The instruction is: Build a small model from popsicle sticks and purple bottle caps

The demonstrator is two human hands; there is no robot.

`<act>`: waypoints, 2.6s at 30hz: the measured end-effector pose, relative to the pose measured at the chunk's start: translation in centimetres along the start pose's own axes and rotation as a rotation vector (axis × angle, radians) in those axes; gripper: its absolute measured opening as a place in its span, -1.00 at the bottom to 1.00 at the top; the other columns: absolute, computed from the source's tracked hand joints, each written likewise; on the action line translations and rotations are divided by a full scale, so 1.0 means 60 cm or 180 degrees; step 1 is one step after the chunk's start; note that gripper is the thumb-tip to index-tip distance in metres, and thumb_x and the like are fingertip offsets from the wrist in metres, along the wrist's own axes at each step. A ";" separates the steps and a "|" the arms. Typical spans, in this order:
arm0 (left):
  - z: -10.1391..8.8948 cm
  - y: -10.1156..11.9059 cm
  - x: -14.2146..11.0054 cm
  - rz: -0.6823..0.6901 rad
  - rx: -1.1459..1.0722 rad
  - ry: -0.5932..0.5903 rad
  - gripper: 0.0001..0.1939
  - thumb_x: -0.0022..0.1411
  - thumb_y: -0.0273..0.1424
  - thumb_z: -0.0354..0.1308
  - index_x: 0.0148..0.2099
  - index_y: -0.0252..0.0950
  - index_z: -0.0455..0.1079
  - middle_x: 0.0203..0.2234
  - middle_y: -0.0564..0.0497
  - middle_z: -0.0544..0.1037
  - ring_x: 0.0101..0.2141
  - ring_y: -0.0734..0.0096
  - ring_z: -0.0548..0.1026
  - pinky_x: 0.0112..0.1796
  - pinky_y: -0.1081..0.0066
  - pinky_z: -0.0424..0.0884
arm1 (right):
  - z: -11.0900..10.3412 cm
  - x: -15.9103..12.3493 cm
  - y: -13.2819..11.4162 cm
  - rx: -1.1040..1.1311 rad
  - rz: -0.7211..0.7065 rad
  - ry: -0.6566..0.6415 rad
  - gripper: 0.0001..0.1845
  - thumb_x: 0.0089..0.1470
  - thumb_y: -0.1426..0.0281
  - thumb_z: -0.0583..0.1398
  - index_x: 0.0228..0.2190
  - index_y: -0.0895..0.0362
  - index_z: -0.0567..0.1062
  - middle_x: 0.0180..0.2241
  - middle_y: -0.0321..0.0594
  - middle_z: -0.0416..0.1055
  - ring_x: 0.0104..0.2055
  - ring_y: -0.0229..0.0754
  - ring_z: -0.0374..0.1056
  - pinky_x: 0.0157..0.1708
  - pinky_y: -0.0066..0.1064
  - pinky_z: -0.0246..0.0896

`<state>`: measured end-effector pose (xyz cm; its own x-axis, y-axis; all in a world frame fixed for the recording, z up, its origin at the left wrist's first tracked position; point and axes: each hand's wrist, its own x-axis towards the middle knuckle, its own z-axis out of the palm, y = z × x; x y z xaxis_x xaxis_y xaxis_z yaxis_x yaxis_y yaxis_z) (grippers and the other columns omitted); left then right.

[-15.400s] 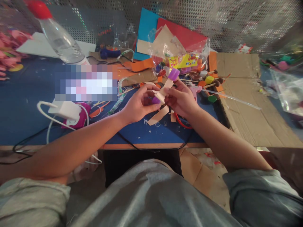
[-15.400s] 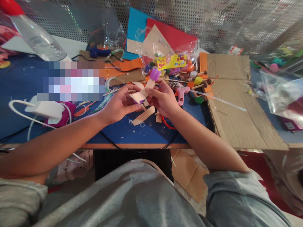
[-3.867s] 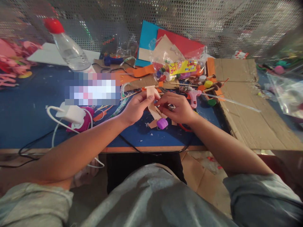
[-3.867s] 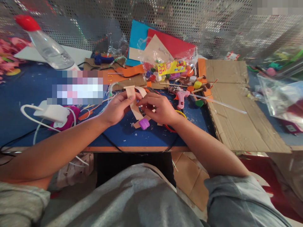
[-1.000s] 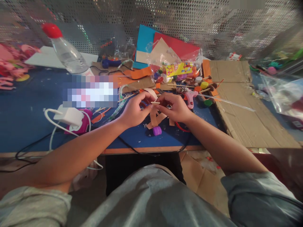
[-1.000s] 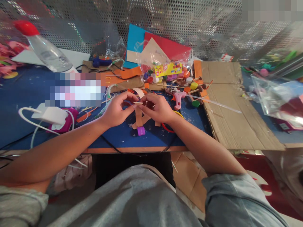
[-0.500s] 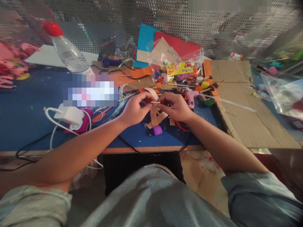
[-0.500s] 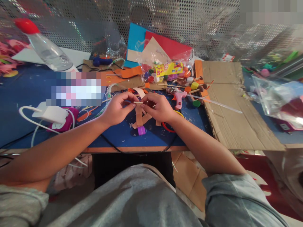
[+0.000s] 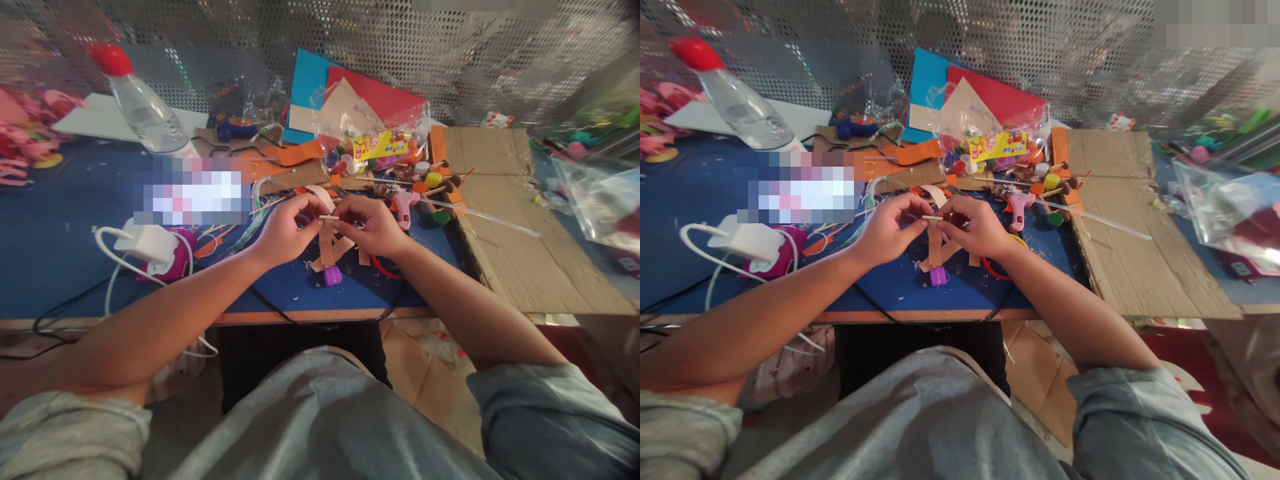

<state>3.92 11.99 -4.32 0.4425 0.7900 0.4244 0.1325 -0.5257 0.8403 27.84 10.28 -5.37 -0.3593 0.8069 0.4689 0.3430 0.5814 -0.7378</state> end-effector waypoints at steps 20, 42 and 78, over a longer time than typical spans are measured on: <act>0.005 -0.021 0.000 0.0073 -0.0248 -0.0126 -0.79 0.43 -0.48 0.29 0.08 -0.21 0.46 -0.09 -0.05 0.70 -0.14 0.35 0.70 -0.08 0.31 0.61 | -0.004 0.004 0.008 0.0664 0.0275 -0.0424 -0.50 0.43 -0.10 0.37 0.02 0.06 0.71 -0.03 -0.12 0.61 -0.18 -0.19 0.47 -0.22 -0.33 0.43; 0.006 -0.019 -0.001 0.0122 -0.0230 -0.0057 -0.80 0.41 -0.48 0.33 0.04 -0.21 0.48 -0.16 -0.03 0.66 -0.19 0.37 0.64 -0.13 0.32 0.59 | -0.006 0.004 0.006 0.1282 0.0729 -0.0447 -0.55 0.30 0.01 0.50 -0.07 0.09 0.62 -0.20 -0.27 0.53 -0.30 -0.26 0.39 -0.30 -0.37 0.36; 0.002 -0.021 -0.002 -0.0139 -0.0216 -0.0104 -0.62 0.23 -0.59 0.17 0.06 -0.21 0.50 -0.14 -0.02 0.68 -0.16 0.34 0.60 -0.10 0.29 0.54 | -0.007 0.008 -0.003 0.1253 0.0559 0.0055 -0.48 0.15 -0.11 0.56 -0.17 0.05 0.70 -0.16 -0.18 0.57 -0.11 -0.08 0.46 -0.06 -0.21 0.41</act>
<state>3.83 12.53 -5.48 0.4664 0.8004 0.3765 0.0923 -0.4674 0.8792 27.97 10.60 -4.82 -0.3091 0.8937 0.3252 0.0391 0.3536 -0.9346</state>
